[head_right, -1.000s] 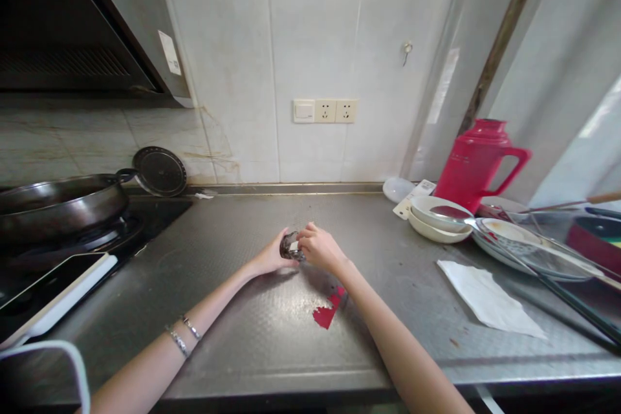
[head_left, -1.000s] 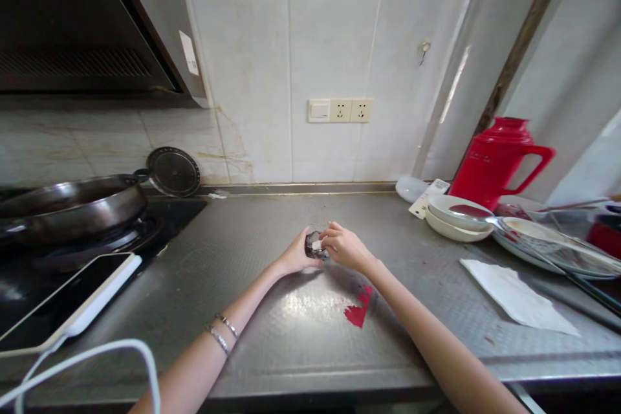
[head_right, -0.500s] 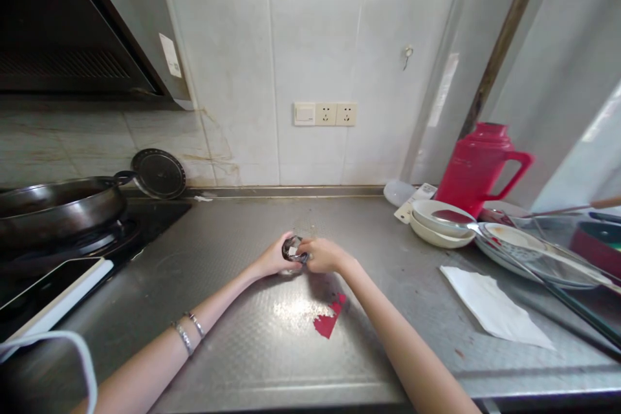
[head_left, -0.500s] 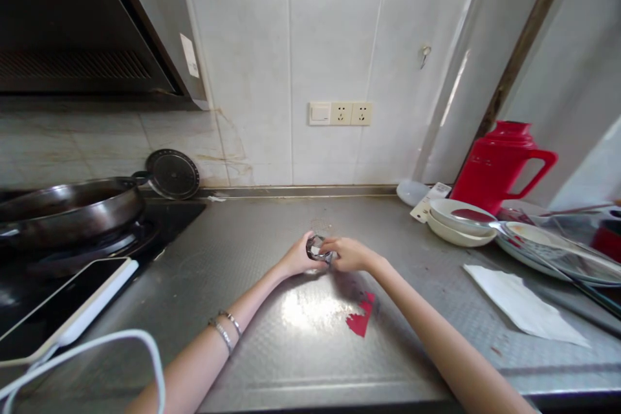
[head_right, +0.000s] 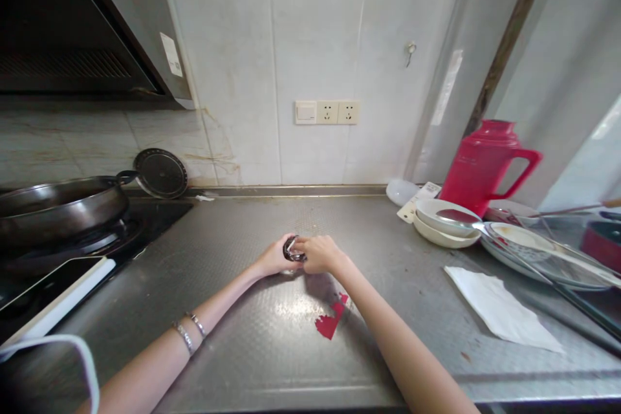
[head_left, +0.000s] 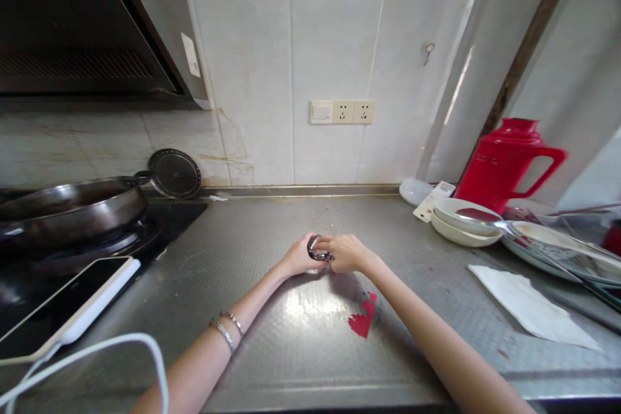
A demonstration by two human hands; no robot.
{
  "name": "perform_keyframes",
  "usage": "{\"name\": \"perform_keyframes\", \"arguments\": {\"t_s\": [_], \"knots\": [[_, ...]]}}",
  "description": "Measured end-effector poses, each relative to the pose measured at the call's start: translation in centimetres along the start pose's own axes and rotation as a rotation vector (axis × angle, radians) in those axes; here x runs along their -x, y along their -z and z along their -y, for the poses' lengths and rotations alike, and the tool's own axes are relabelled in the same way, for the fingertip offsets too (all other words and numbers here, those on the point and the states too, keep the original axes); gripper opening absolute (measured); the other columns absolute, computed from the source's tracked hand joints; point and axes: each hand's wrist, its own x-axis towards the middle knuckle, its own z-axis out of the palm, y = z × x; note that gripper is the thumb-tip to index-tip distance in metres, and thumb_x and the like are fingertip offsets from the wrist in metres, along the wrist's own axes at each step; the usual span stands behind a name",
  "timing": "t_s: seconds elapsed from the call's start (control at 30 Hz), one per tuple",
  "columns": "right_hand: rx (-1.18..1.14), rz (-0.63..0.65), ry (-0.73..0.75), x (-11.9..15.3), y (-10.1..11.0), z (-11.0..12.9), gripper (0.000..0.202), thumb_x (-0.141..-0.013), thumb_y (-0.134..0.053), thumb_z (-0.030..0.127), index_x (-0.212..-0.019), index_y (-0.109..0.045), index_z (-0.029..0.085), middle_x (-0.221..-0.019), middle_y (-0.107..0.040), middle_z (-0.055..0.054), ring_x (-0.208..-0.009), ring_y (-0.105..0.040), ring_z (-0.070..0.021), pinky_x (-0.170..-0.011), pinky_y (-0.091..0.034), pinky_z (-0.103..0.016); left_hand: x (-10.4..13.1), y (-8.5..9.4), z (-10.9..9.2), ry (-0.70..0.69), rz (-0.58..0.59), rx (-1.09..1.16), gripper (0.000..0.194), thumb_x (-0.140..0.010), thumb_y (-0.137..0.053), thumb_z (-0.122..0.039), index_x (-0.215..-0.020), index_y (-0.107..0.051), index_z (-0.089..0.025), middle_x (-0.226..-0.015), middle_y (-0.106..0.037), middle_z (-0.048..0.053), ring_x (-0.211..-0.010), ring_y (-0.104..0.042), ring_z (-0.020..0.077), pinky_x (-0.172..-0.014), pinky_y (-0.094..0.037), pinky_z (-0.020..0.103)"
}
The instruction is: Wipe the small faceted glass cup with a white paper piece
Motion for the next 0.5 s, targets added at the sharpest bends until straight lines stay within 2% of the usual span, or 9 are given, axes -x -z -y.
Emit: {"name": "perform_keyframes", "arguments": {"t_s": [0.1, 0.27, 0.4, 0.5], "knots": [[0.024, -0.006, -0.042, 0.05, 0.14, 0.18, 0.047, -0.075, -0.052, 0.029, -0.122, -0.056, 0.034, -0.124, -0.061, -0.002, -0.093, -0.066, -0.0262, -0.07, -0.049, -0.033, -0.01, 0.03, -0.05, 0.01, -0.009, -0.02, 0.079, -0.053, -0.08, -0.035, -0.122, -0.048, -0.014, -0.108, -0.068, 0.009, -0.095, -0.064, 0.0231, -0.083, -0.05, 0.032], [-0.02, -0.003, -0.082, 0.49, 0.37, 0.11, 0.031, -0.074, -0.053, 0.027, -0.103, -0.065, 0.029, -0.109, -0.066, -0.005, -0.089, -0.066, -0.0251, -0.066, -0.045, -0.029, -0.03, 0.1, -0.16, 0.017, -0.015, -0.044, 0.078, -0.052, -0.08, -0.035, -0.121, -0.049, -0.014, -0.108, -0.067, 0.009, -0.093, -0.064, 0.0228, -0.081, -0.05, 0.032], [-0.141, -0.009, 0.006, 0.92, 0.49, -0.19, 0.025, -0.073, -0.051, 0.021, -0.094, -0.066, 0.023, -0.108, -0.066, -0.005, -0.09, -0.065, -0.0228, -0.065, -0.043, -0.026, 0.03, 0.19, -0.43, 0.042, 0.002, -0.032, 0.079, -0.051, -0.08, -0.036, -0.121, -0.049, -0.015, -0.104, -0.068, 0.007, -0.092, -0.065, 0.0224, -0.081, -0.05, 0.032], [-0.249, -0.005, 0.122, 0.82, 0.46, -0.3, 0.024, -0.071, -0.05, 0.014, -0.089, -0.065, 0.019, -0.103, -0.067, -0.006, -0.09, -0.064, -0.0207, -0.071, -0.043, -0.025, 0.08, 0.26, -0.69, 0.053, 0.012, -0.026, 0.08, -0.05, -0.081, -0.034, -0.12, -0.049, -0.014, -0.106, -0.068, 0.009, -0.094, -0.064, 0.0232, -0.082, -0.05, 0.032]]}}
